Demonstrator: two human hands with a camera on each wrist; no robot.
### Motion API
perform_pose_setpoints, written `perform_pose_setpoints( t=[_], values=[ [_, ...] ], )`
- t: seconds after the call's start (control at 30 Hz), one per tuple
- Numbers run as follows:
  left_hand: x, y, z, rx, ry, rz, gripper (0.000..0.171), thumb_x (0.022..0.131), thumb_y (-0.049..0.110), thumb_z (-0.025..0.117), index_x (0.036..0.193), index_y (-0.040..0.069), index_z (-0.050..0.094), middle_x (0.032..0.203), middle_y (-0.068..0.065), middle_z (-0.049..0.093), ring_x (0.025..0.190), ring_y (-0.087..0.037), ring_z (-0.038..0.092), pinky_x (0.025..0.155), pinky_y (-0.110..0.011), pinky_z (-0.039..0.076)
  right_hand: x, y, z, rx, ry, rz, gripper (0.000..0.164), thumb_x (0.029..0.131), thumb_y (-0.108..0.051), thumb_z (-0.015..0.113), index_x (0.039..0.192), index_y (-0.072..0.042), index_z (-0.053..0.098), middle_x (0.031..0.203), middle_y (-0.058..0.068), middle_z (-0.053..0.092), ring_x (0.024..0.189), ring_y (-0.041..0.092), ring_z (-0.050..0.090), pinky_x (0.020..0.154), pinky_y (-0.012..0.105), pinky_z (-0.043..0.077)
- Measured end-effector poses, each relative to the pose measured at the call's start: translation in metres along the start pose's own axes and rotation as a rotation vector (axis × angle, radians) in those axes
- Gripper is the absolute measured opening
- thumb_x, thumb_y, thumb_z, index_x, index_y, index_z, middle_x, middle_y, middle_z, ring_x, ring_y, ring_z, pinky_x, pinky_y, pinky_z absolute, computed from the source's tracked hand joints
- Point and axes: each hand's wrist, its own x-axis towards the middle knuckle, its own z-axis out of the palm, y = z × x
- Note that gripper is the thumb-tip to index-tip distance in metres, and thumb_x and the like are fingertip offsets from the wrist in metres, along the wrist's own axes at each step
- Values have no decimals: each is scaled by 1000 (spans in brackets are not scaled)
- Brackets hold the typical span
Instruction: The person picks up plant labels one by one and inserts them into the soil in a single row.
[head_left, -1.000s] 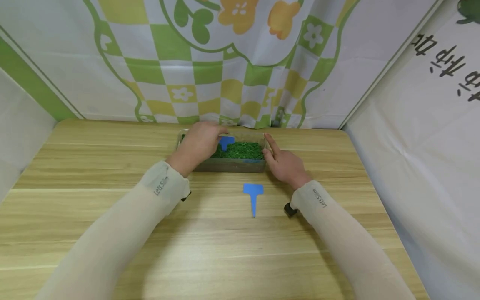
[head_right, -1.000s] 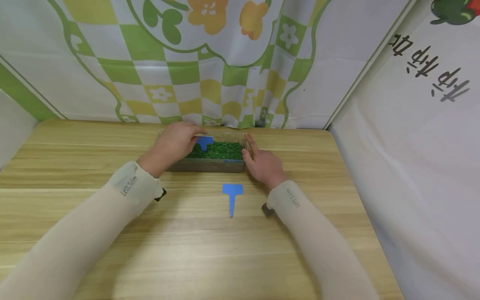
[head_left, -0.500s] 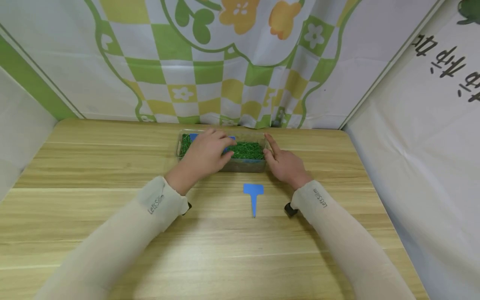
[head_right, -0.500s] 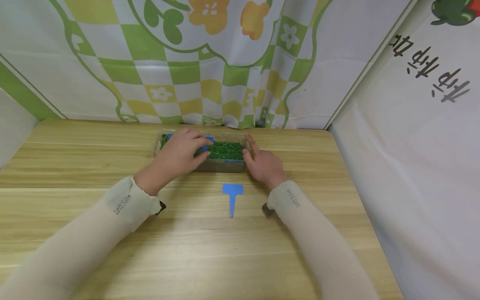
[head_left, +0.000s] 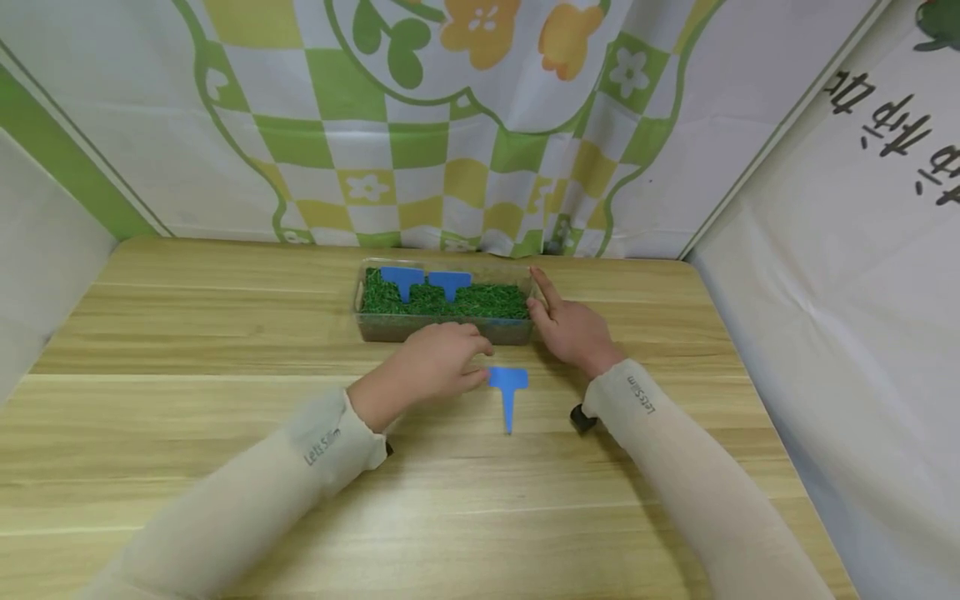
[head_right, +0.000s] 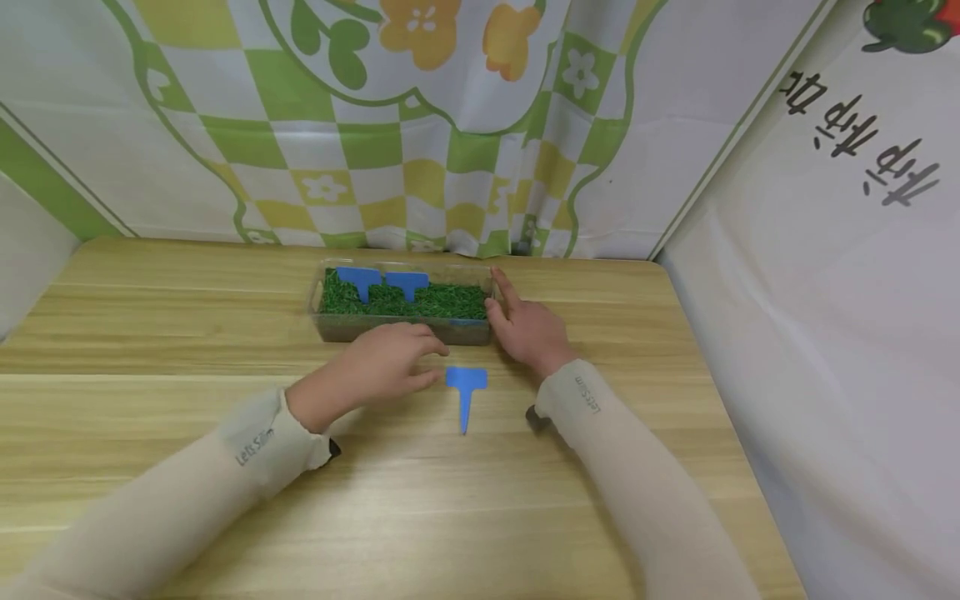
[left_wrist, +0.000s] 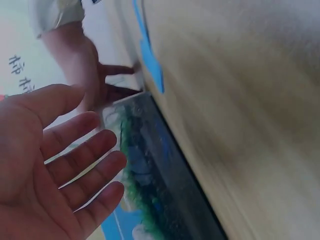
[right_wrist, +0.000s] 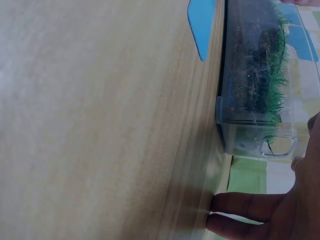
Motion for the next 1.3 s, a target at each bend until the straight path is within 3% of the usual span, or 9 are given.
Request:
perform_pose_setpoints(
  t=[0.2,0.3,0.63,0.8,1.0,1.3],
  values=[
    [4,8,14,33,-9,32,42,95,42,68,127,15,69,117,-3,67,102,-21,66,89,-42,56,1,0,0,0,-1,4,62,105,-59,12,160,-39,-6,58,8,55,45,23,46,42,35,37],
    [9,14,18,23,-22,44,42,95,41,68,127,14,69,115,-3,67,99,-19,66,86,-40,56,0,0,-1,-3,7,-4,63,105,-59,12,161,-37,-5,60,8,56,47,23,49,44,36,39],
    [22,26,38,60,-40,76,57,93,50,67,133,9,63,123,-7,65,106,-21,64,95,-38,53,0,3,-1,-19,36,-17,64,104,-61,11,162,-36,-1,61,7,58,49,25,54,47,38,42],
    [21,30,39,93,-77,67,70,90,59,67,139,10,59,132,-8,61,117,-26,61,104,-40,48,0,2,1,-17,33,-11,63,105,-60,12,162,-37,-1,60,8,57,50,25,55,48,39,43],
    [19,32,37,135,-111,56,80,86,66,66,144,12,55,139,-8,57,125,-28,56,102,-44,50,1,1,0,-15,35,0,61,106,-57,15,161,-38,-2,62,9,58,51,25,56,49,39,44],
    [19,32,41,147,-127,32,81,84,65,69,147,16,52,144,-6,54,130,-27,53,104,-48,48,1,0,0,-12,39,1,61,107,-55,15,162,-35,-1,67,11,60,54,26,58,49,39,45]
  ],
)
